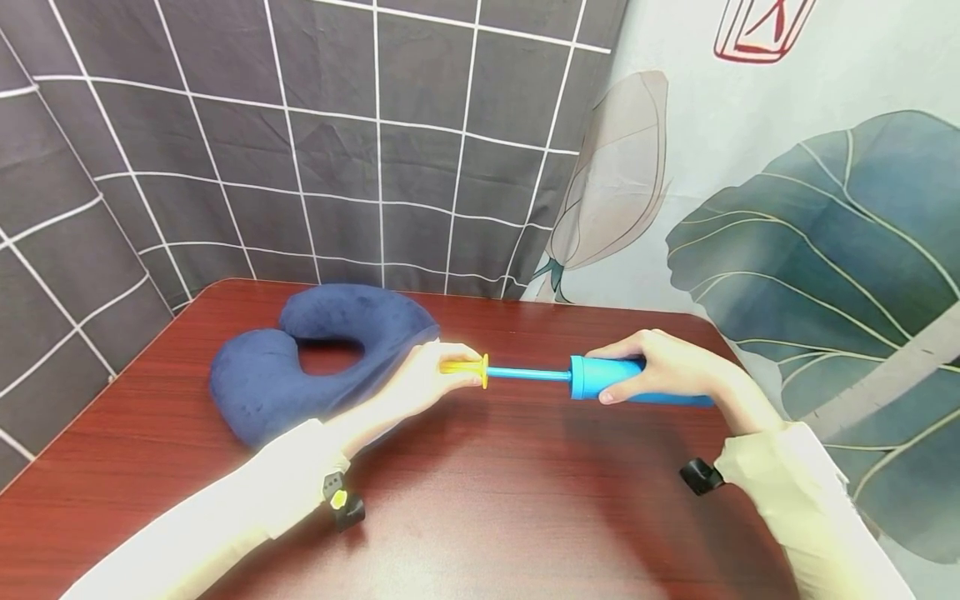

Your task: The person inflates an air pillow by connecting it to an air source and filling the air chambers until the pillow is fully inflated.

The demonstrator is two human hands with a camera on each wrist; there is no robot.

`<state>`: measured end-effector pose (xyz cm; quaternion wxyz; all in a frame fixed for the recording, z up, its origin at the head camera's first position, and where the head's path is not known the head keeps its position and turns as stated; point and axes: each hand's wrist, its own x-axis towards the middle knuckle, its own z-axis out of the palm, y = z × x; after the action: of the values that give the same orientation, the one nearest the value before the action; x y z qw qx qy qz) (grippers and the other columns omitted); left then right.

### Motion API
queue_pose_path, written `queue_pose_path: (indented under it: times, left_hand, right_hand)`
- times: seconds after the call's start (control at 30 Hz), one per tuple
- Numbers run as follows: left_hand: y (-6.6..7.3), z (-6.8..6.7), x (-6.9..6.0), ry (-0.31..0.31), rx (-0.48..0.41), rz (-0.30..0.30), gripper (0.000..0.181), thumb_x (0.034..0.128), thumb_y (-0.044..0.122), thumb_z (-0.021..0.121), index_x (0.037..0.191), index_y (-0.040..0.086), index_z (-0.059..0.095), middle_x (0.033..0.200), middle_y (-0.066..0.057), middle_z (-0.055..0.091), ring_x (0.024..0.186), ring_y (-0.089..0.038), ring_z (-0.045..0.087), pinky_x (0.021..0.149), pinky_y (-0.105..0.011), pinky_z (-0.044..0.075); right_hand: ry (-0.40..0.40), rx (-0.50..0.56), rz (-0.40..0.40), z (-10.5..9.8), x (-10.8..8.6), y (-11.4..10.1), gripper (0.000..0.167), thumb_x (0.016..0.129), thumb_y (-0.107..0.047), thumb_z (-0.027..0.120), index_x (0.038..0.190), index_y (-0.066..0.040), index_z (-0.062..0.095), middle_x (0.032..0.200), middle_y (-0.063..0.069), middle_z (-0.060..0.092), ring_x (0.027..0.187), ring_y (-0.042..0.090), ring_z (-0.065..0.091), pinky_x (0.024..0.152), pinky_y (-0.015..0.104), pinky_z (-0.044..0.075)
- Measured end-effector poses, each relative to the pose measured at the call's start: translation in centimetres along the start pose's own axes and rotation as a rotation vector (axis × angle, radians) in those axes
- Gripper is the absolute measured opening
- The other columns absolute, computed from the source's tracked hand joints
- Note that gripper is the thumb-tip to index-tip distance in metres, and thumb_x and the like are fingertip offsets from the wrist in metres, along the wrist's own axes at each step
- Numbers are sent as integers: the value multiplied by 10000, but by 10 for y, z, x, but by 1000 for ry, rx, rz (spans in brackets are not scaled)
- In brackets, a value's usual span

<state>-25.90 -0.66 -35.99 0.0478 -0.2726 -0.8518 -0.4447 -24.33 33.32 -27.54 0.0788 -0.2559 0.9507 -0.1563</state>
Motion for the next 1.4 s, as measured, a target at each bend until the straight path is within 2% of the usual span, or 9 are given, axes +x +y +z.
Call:
queue_pose_path:
  times: [0.37,0.67,1.03,1.4]
  left_hand:
    - [1,0,0,11,1,-2,237,822,226,803,1040,148,753,996,-2,750,940,-147,681,918,-318,530]
    - [0,0,0,15,13,8,232,829,234,796,1037,141,752,989,-4,749,937,-149,682,917,-307,530]
    - [2,-1,-1,11,26,-20,264,831,258,795,1064,145,749,1023,-10,748,952,-161,677,931,-334,529]
    - [1,-1,-1,8,14,-43,259,832,256,794,1064,152,746,1005,2,743,911,-157,651,907,-323,521]
  right_hand:
    - [-9,-2,3,8,13,-9,607,767,-480,811,1302,-238,657,1067,-78,719,846,73,611,685,247,495]
    - [-35,28,-18,12,24,-16,612,786,-474,798,1313,-199,649,1056,-56,718,841,95,610,682,247,507]
    - [-42,52,-57,19,39,-24,634,779,-482,802,1313,-178,648,1091,-44,723,853,97,624,705,243,517]
    - [-20,50,-91,28,52,-36,615,769,-461,816,1291,-175,663,1053,-55,727,825,92,634,696,244,528]
